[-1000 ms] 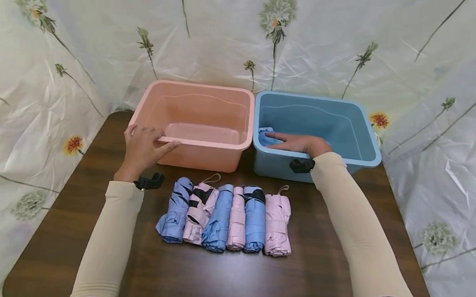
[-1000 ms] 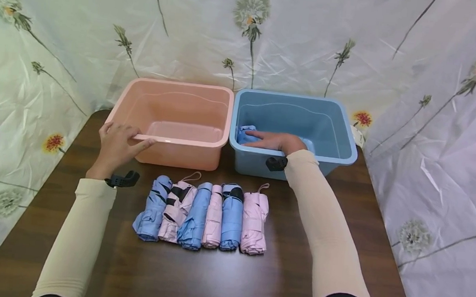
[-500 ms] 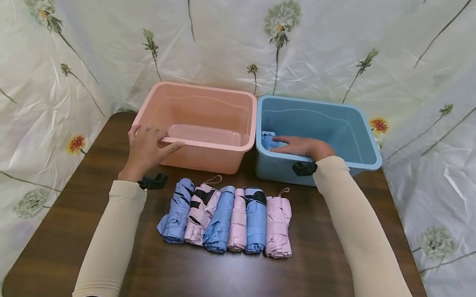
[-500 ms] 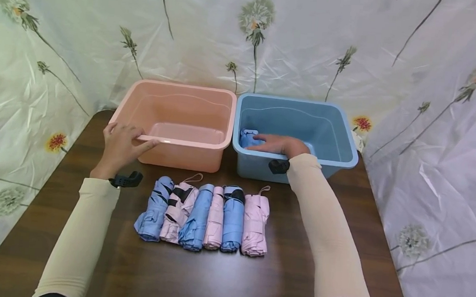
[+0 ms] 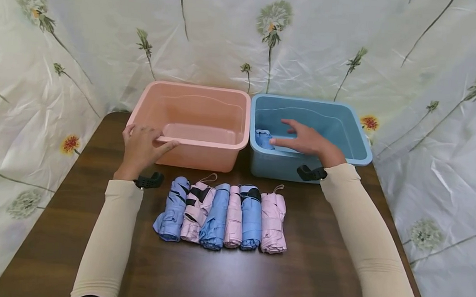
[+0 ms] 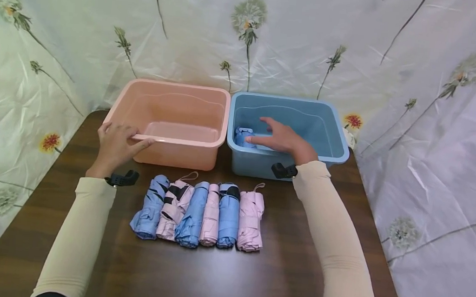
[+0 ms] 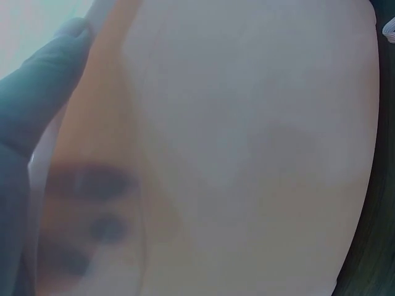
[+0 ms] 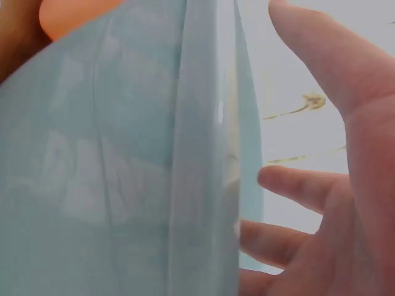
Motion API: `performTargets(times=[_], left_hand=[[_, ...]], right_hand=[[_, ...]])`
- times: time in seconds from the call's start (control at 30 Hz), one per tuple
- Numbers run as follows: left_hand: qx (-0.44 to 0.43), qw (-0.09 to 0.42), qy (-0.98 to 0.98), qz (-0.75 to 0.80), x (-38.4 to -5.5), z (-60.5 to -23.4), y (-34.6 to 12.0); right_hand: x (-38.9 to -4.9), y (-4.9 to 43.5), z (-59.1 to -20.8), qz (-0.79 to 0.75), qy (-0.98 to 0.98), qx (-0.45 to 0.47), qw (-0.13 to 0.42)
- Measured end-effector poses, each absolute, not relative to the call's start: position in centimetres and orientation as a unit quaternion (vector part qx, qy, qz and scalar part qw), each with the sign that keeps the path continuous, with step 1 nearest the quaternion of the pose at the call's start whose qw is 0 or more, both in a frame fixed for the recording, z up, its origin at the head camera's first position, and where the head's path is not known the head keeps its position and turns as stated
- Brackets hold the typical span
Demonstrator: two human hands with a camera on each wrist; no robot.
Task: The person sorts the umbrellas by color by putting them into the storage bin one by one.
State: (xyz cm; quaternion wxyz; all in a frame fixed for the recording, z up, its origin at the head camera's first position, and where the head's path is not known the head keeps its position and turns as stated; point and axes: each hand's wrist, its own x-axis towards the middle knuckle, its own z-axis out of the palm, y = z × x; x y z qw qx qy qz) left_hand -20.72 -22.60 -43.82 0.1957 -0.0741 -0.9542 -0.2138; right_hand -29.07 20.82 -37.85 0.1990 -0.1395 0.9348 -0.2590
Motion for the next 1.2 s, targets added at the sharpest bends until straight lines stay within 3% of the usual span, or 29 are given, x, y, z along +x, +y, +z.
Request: performTargets(times=[0.73, 1.2], left_hand=[[-0.088, 0.210, -0.948, -0.221, -20.6, -43.7, -22.4], [-0.083, 0.204, -0.950, -0.221, -20.6, -43.8, -22.4]], right_hand=[[-22.7, 23.2, -36.4, -0.346, 0.928, -0.125, 0.058], [-17.6, 22.9, -36.2, -0.410, 0.903, -0.127, 0.011]])
